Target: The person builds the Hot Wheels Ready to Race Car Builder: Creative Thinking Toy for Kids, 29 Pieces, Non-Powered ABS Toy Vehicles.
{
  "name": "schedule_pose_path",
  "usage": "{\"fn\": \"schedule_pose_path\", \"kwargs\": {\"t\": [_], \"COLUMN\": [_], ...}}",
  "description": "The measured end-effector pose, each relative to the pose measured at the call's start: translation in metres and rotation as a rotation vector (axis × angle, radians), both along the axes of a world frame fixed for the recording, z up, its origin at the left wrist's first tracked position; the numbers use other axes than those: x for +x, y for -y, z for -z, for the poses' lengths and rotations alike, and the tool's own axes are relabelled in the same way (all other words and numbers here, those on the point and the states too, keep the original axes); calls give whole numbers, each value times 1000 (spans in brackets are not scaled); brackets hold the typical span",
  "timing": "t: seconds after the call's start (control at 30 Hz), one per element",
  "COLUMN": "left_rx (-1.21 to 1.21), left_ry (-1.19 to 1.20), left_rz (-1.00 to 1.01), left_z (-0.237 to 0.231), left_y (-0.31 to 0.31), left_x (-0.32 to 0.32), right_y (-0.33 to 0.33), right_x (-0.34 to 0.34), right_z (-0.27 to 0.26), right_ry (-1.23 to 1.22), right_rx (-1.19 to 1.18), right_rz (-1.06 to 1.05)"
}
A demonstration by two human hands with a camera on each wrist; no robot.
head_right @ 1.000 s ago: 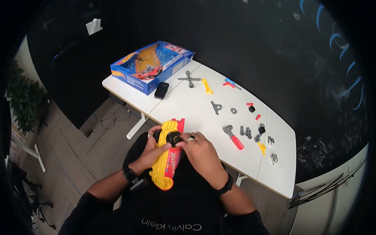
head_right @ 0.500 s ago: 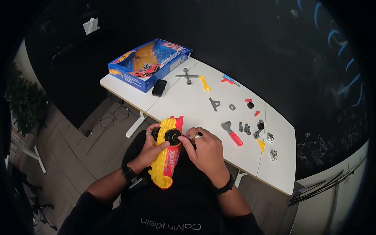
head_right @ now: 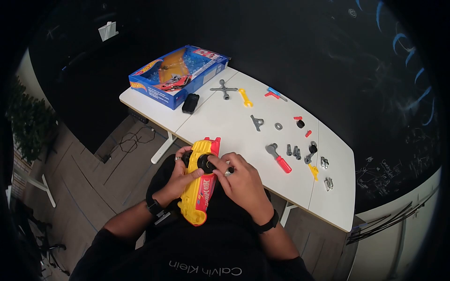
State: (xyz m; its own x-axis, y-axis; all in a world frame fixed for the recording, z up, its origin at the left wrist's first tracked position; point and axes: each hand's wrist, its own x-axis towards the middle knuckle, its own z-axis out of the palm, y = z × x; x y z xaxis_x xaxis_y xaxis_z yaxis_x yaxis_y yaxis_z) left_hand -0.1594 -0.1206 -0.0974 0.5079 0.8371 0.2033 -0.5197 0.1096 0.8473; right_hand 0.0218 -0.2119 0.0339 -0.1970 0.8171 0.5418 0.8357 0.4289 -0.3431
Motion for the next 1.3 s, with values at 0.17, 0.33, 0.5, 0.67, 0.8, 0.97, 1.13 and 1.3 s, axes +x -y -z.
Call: {"fn": "schedule_pose_path", "kwargs": {"t": [0.17, 0.33, 0.5, 0.67, 0.8, 0.97, 1.13, 1.3], "left_rx": [16, 28, 6, 66, 2, 51, 56, 32], "left_ry": [14, -4, -8, -21, 7, -43, 1, -5], "left_rz": [8, 1, 18, 8, 30, 19, 22, 33], "left_z": [-1, 1, -3, 3, -1, -3, -1, 0], "left_y": [-1, 2, 2, 3, 3, 3, 4, 5], "left_x": [2, 1, 0, 1, 0, 1, 1, 2], "right_y": [-4, 8, 1, 5, 9, 5, 5, 4], "right_x": [3, -1, -3, 1, 0, 7, 1, 1], "right_z": [10, 6, 12, 15, 9, 21, 13, 22], "right_ry": [153, 63, 52, 5, 22, 118, -27, 41], "right_rx": [11, -81, 75, 39, 18, 62, 103, 94], "right_rz": [32, 165, 47, 170, 12, 75, 112, 20]}}
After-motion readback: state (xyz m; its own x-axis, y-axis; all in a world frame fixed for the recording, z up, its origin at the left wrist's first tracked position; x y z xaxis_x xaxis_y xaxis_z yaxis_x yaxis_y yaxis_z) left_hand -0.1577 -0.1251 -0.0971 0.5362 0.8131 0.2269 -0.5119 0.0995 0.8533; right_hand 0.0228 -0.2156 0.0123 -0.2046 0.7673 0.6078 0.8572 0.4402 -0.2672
